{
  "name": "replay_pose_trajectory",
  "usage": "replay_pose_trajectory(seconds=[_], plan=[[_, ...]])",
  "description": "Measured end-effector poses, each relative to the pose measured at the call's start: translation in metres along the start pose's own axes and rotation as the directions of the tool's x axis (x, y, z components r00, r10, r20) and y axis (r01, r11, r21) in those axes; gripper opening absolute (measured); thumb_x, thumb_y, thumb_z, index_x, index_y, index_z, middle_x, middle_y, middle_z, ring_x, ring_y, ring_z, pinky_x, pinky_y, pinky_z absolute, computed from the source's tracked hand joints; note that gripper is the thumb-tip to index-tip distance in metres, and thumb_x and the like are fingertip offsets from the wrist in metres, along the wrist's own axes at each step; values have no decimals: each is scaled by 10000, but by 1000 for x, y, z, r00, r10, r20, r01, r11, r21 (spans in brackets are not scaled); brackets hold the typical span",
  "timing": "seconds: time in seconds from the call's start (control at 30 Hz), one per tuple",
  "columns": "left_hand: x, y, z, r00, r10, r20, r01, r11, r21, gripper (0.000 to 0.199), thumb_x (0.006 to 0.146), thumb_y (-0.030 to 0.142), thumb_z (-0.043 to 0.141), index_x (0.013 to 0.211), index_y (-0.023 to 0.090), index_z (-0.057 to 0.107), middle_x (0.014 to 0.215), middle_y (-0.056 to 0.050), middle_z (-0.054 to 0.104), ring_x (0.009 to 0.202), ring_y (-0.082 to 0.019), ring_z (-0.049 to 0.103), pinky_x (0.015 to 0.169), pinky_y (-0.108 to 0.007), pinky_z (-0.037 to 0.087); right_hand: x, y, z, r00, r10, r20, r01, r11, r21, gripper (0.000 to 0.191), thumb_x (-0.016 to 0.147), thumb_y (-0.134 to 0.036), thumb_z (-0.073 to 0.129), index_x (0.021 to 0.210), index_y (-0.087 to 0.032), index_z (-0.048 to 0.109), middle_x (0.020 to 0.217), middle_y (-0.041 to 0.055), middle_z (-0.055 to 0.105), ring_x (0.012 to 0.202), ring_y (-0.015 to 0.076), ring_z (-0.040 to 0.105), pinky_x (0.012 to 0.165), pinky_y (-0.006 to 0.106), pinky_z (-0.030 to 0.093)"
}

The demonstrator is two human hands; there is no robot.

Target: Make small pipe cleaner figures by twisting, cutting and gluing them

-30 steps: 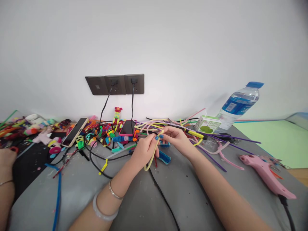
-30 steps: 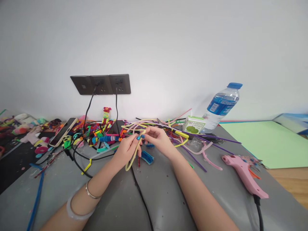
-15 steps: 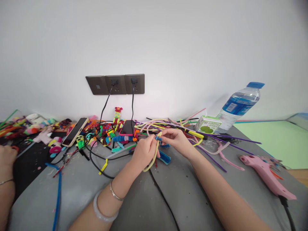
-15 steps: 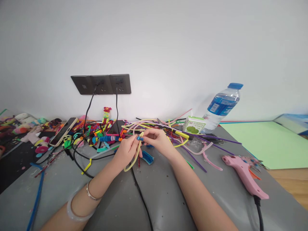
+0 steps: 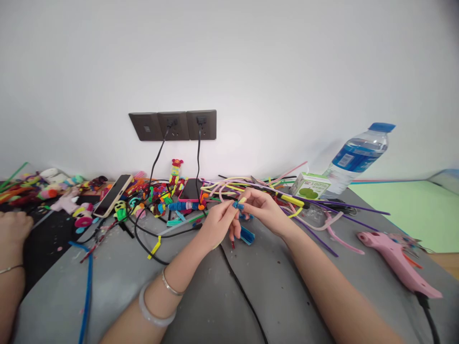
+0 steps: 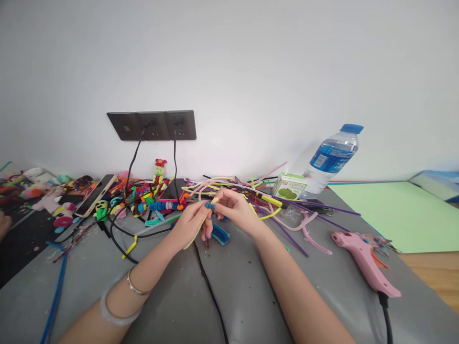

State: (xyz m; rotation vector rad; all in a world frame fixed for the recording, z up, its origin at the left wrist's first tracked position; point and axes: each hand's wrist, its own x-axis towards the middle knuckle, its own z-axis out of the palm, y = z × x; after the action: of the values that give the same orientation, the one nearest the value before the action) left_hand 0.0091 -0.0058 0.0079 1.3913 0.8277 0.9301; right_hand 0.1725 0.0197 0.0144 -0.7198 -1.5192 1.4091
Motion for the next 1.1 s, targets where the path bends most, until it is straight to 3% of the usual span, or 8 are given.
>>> replay_pose_trajectory(seconds=[0.27, 0.43, 0.57, 0.73, 0.9, 1.1], plan=[[-4, 1, -1, 985, 115, -130, -76, 959, 273, 339, 977, 434, 377, 726, 208, 409, 417, 101, 382, 332, -57, 318, 389, -177, 281, 1, -1, 3, 992, 57, -114, -50, 996, 68, 287, 751, -437, 780, 880, -190, 710, 690, 8, 671, 562, 119, 611, 558, 258, 518], [-5, 4, -2, 971, 209, -115, -134, 878, 460, 339, 996, 377, 353, 704, 210, 399, 442, 82, 434, 388, -74, 400, 489, -200, 338, 1, -2, 6, 974, 189, -123, -158, 961, 228, 283, 673, -385, 845, 782, -188, 674, 682, -10, 673, 552, 97, 609, 551, 224, 500], [-5, 5, -4, 964, 253, -80, -161, 798, 581, 311, 995, 311, 353, 706, 214, 411, 464, 66, 481, 430, -92, 462, 535, -208, 359, 1, -1, 7, 970, 225, -95, -195, 947, 254, 307, 652, -395, 858, 735, -179, 656, 656, -17, 649, 578, 96, 605, 551, 212, 471], [-5, 8, -6, 963, 265, -57, -156, 715, 681, 264, 983, 273, 359, 742, 218, 449, 476, 57, 500, 444, -109, 480, 538, -218, 351, 1, 0, 8, 972, 176, -157, -148, 973, 176, 309, 676, -415, 837, 733, -185, 638, 657, -26, 616, 589, 97, 568, 544, 215, 433], [-6, 9, -5, 964, 260, -49, -159, 718, 677, 253, 984, 265, 349, 761, 217, 457, 481, 56, 514, 452, -111, 492, 549, -218, 361, 1, 1, 10, 979, 60, -196, -42, 995, 95, 335, 698, -418, 819, 676, -187, 576, 701, -30, 575, 585, 87, 505, 535, 214, 414], [-6, 10, -6, 964, 261, -53, -160, 726, 669, 264, 985, 278, 339, 759, 218, 463, 494, 45, 520, 464, -116, 506, 551, -222, 368, 2, 0, 9, 970, 37, -241, -34, 999, 15, 339, 658, -436, 839, 668, -190, 605, 691, -17, 589, 569, 97, 504, 525, 230, 424]])
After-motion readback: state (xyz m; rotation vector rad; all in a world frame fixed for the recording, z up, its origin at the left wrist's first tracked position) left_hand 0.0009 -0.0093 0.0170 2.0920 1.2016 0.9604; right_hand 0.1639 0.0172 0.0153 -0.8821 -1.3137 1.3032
